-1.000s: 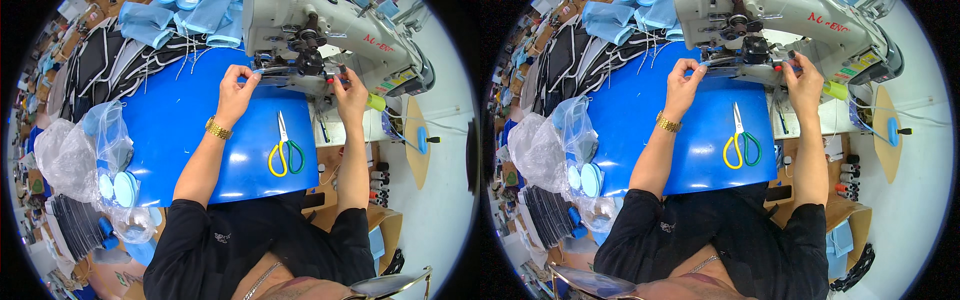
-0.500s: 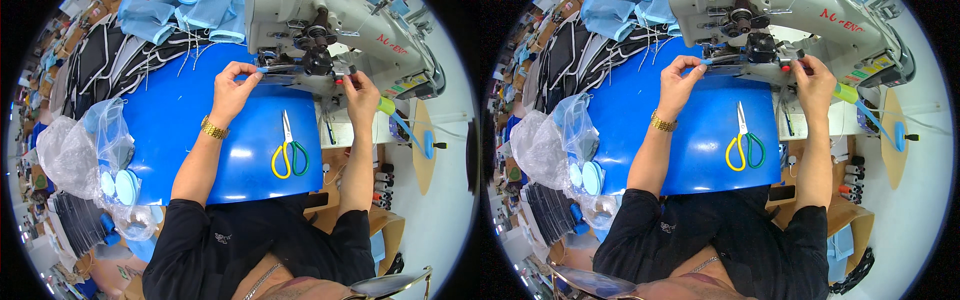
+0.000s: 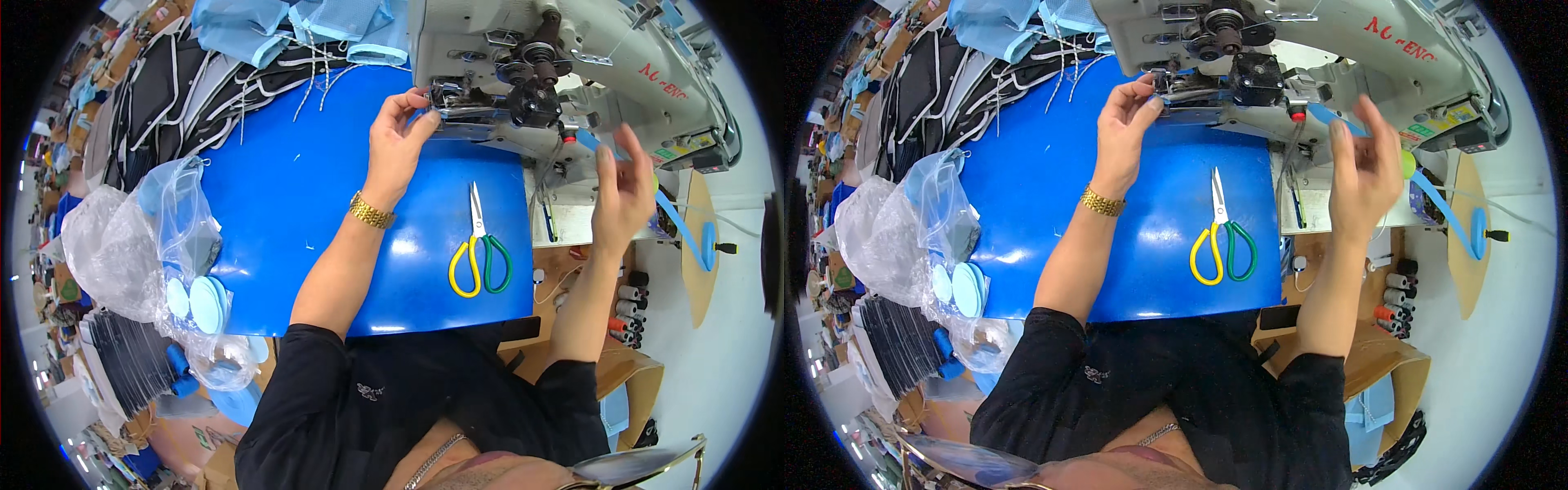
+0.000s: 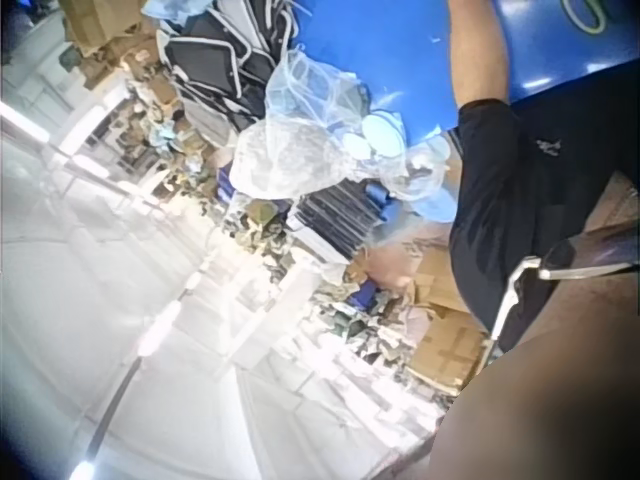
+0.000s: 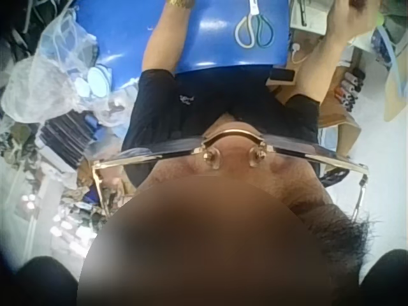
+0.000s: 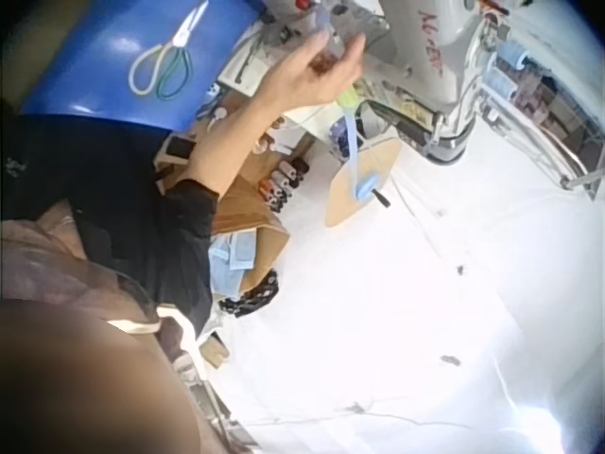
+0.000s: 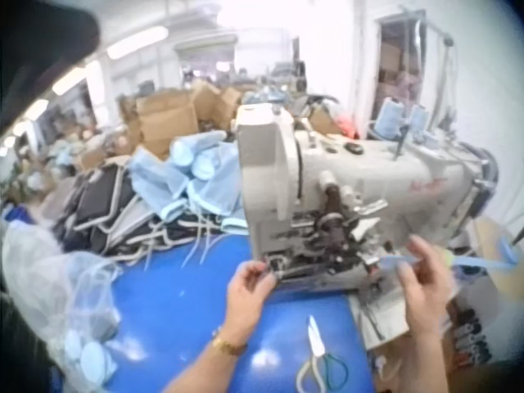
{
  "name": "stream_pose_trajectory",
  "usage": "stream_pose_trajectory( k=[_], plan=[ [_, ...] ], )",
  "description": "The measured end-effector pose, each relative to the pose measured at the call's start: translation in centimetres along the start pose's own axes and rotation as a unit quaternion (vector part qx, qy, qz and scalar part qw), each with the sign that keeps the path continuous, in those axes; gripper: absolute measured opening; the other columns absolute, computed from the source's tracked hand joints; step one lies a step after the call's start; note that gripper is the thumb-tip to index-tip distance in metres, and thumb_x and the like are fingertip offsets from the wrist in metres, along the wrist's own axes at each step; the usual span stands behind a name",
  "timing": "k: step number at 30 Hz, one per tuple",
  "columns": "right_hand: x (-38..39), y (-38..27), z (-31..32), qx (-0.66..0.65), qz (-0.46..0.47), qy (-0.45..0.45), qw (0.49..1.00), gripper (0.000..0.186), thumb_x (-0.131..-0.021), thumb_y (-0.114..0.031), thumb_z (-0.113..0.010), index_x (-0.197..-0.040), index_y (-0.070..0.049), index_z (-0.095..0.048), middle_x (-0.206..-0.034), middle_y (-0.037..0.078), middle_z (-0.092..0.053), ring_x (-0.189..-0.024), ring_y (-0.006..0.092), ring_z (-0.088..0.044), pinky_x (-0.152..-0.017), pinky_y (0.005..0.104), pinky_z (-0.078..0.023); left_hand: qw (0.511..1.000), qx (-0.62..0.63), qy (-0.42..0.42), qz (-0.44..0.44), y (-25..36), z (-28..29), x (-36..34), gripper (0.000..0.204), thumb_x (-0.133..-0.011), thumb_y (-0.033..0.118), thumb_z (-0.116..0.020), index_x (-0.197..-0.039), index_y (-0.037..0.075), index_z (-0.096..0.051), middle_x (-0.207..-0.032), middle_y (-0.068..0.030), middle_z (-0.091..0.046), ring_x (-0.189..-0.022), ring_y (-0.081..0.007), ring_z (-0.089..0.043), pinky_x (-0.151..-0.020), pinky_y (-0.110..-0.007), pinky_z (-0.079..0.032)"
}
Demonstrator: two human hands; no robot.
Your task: Assembling and sewing fabric face masks using a sewing machine at a workshop station.
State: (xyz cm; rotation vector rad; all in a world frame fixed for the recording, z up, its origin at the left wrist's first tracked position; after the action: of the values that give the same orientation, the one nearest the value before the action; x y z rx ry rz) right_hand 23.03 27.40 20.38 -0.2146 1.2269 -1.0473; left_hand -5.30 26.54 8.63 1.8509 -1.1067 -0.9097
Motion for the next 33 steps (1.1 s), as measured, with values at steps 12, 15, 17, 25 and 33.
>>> stream_pose_trajectory(
  k=[12,15,17,25,33],
  plan=[
    [18.8,-0.5,-2.8,-0.07,-0.086,-0.251,0.962,0.028,-0.079,0.004,-0.071,-0.107,0.002,-0.066,-0.092,0.012,-0.066,-0.071,0.0156,-0.063,-0.061,0.0242,-0.051,0.998,0.035,-0.007,-0.06,-1.0,-0.2,0.5,0.032,-0.083,0.006,-0.076,-0.105,0.006,-0.053,-0.133,-0.0147,-0.048,-0.112,-0.0153,-0.052,-0.091,-0.031,-0.047],
    [20.1,0.3,-3.2,-0.061,-0.094,-0.249,0.962,0.027,-0.08,0.003,-0.071,-0.107,0.001,-0.066,-0.092,0.011,-0.066,-0.073,0.0162,-0.063,-0.063,0.0247,-0.051,0.997,0.044,0.009,-0.06,-1.4,-0.3,0.6,0.032,-0.083,0.008,-0.076,-0.106,0.006,-0.053,-0.133,-0.0143,-0.048,-0.114,-0.016,-0.051,-0.092,-0.031,-0.046],
    [20.4,0.5,-3.4,-0.058,-0.098,-0.242,0.964,0.027,-0.08,0.002,-0.071,-0.106,0.001,-0.066,-0.091,0.011,-0.066,-0.073,0.0164,-0.063,-0.063,0.0249,-0.051,0.997,0.044,0.016,-0.063,-1.5,-0.5,0.7,0.032,-0.084,0.008,-0.075,-0.107,0.005,-0.053,-0.134,-0.0142,-0.048,-0.116,-0.0166,-0.05,-0.094,-0.031,-0.045],
    [20.4,0.8,-3.6,-0.042,-0.095,-0.239,0.965,0.027,-0.08,0.001,-0.072,-0.106,0.0,-0.066,-0.089,0.01,-0.066,-0.072,0.0172,-0.062,-0.062,0.026,-0.049,0.995,0.07,0.066,-0.008,-1.0,-1.4,0.7,0.03,-0.083,0.002,-0.066,-0.109,0.003,-0.052,-0.129,-0.0136,-0.051,-0.116,-0.0183,-0.049,-0.098,-0.031,-0.041],
    [20.7,0.7,-3.9,-0.036,-0.093,-0.242,0.965,0.027,-0.08,-0.001,-0.072,-0.106,-0.001,-0.067,-0.088,0.01,-0.066,-0.072,0.0169,-0.062,-0.06,0.0259,-0.047,0.992,0.082,0.091,0.007,-0.5,-1.3,0.6,0.028,-0.079,0.0,-0.063,-0.106,0.002,-0.053,-0.121,-0.0111,-0.054,-0.107,-0.0162,-0.052,-0.094,-0.03,-0.043]
  ],
)
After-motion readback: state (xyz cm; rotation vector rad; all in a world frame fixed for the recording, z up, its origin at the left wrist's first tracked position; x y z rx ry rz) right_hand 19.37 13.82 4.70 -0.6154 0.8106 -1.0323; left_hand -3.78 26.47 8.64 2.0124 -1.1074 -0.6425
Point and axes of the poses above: each hand's wrist, its own x-axis away from the middle knuckle, its own z-axis out of the back of the hand, y = z × x, the point moved 6 cm from there along -x, towards the middle knuckle
